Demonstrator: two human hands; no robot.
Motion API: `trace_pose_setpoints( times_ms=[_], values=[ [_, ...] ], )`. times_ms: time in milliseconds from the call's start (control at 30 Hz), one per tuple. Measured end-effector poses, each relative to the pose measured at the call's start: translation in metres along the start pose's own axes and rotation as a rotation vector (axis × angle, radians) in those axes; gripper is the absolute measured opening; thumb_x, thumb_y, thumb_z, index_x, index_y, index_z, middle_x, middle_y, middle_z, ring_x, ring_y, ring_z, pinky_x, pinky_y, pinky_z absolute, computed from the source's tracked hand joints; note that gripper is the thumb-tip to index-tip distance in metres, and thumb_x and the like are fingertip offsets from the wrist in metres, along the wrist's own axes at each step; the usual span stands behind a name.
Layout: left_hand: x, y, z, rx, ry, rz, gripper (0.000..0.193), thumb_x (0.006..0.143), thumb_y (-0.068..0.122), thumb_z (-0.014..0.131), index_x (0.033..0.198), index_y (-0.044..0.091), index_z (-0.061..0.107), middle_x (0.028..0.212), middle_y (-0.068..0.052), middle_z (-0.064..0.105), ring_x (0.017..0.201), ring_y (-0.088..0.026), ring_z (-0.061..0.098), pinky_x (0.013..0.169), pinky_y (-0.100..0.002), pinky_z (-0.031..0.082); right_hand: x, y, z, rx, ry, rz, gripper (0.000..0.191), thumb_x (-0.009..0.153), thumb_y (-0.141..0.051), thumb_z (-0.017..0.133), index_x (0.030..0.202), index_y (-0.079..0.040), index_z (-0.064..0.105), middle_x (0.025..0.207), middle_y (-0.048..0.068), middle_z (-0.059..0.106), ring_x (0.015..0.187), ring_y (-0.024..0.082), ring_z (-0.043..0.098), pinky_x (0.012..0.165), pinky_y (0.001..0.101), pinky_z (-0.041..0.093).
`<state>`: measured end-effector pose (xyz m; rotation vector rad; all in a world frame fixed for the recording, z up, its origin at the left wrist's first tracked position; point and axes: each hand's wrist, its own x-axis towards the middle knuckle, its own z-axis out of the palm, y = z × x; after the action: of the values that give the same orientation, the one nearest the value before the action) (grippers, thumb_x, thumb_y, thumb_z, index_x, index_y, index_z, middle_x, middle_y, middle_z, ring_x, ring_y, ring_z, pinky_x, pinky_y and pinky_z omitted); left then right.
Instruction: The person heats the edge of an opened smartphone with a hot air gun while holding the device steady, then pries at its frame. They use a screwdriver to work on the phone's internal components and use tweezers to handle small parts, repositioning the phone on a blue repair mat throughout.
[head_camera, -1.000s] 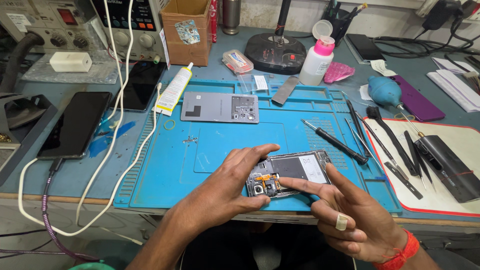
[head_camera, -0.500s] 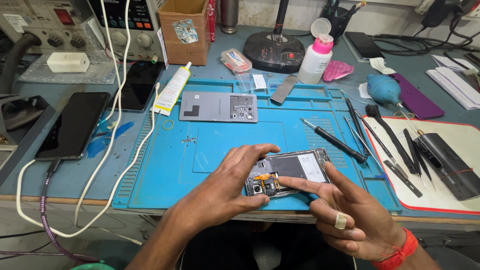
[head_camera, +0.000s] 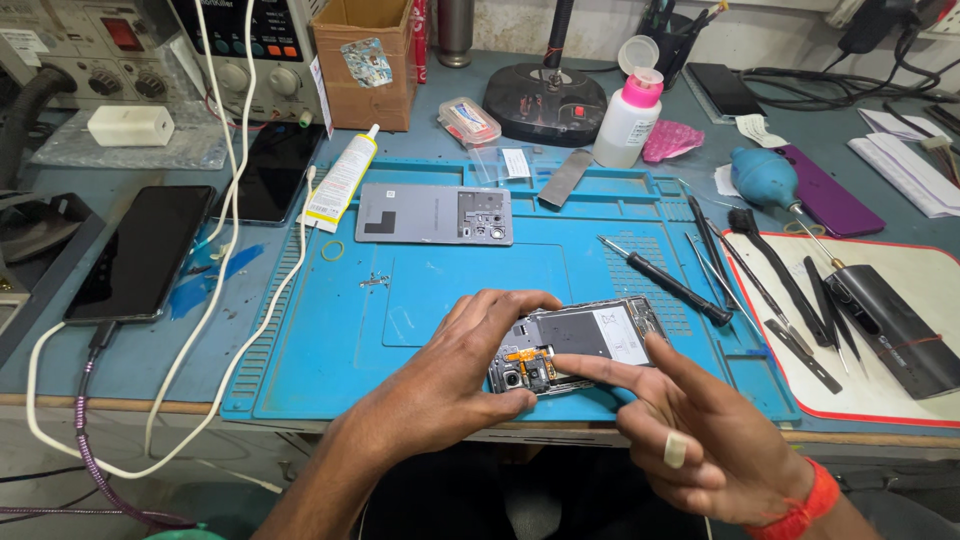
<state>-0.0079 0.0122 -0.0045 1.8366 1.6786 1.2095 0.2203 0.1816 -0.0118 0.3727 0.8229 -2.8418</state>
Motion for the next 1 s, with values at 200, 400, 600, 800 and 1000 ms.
trace_pose_setpoints(
  times_ms=[200, 400, 600, 800, 1000],
  values=[
    [0.000, -0.001, 0.002, 0.004, 0.002, -0.004, 0.076, 0.074, 0.021, 0.074, 0.145, 0.011, 0.047, 0.134, -0.014, 0.054, 0.134, -0.034, 0.048, 0.115, -0.046, 0.036, -0.007, -0.014, 0.012, -0.666, 0.192, -0.377, 0.059, 0.109, -0.020, 0.063, 0.162, -0.007, 0.042, 0.073, 0.006, 0.065, 0.050, 0.013, 0.062, 0.047, 0.0299, 0.055],
    [-0.004, -0.003, 0.003, 0.004, 0.034, 0.046, 0.073, 0.077, 0.022, 0.074, 0.144, 0.010, 0.048, 0.136, -0.014, 0.057, 0.135, -0.034, 0.051, 0.115, -0.045, 0.038, 0.010, -0.024, 0.032, -1.798, 0.823, -0.503, 0.038, 0.079, -0.024, 0.082, 0.115, -0.013, 0.079, 0.083, 0.002, 0.076, 0.068, 0.013, 0.074, 0.059, 0.0289, 0.060],
    [-0.005, -0.004, 0.006, -0.017, 0.079, 0.021, 0.081, 0.075, 0.021, 0.078, 0.148, 0.010, 0.044, 0.139, -0.016, 0.055, 0.137, -0.036, 0.049, 0.115, -0.045, 0.039, 0.034, -0.028, 0.048, -2.261, 0.360, -0.715, 0.030, 0.077, -0.025, 0.081, 0.102, -0.009, 0.078, 0.108, 0.007, 0.074, 0.097, 0.029, 0.070, 0.081, 0.0402, 0.057],
    [-0.007, -0.004, 0.004, -0.016, 0.074, 0.018, 0.082, 0.076, 0.018, 0.077, 0.151, 0.011, 0.044, 0.139, -0.016, 0.056, 0.136, -0.035, 0.051, 0.115, -0.044, 0.040, 0.038, -0.039, 0.054, -2.399, 0.362, -0.444, 0.040, 0.074, -0.026, 0.079, 0.112, -0.012, 0.077, 0.118, 0.007, 0.073, 0.101, 0.032, 0.070, 0.077, 0.0419, 0.056],
    [-0.004, -0.006, 0.008, -0.006, 0.094, 0.081, 0.083, 0.077, 0.018, 0.078, 0.151, 0.010, 0.043, 0.140, -0.016, 0.056, 0.136, -0.036, 0.051, 0.116, -0.044, 0.040, 0.038, -0.049, 0.055, -2.389, 0.220, -0.442, 0.036, 0.076, -0.021, 0.077, 0.111, -0.014, 0.079, 0.116, 0.007, 0.076, 0.092, 0.032, 0.073, 0.076, 0.0406, 0.058]
  ],
)
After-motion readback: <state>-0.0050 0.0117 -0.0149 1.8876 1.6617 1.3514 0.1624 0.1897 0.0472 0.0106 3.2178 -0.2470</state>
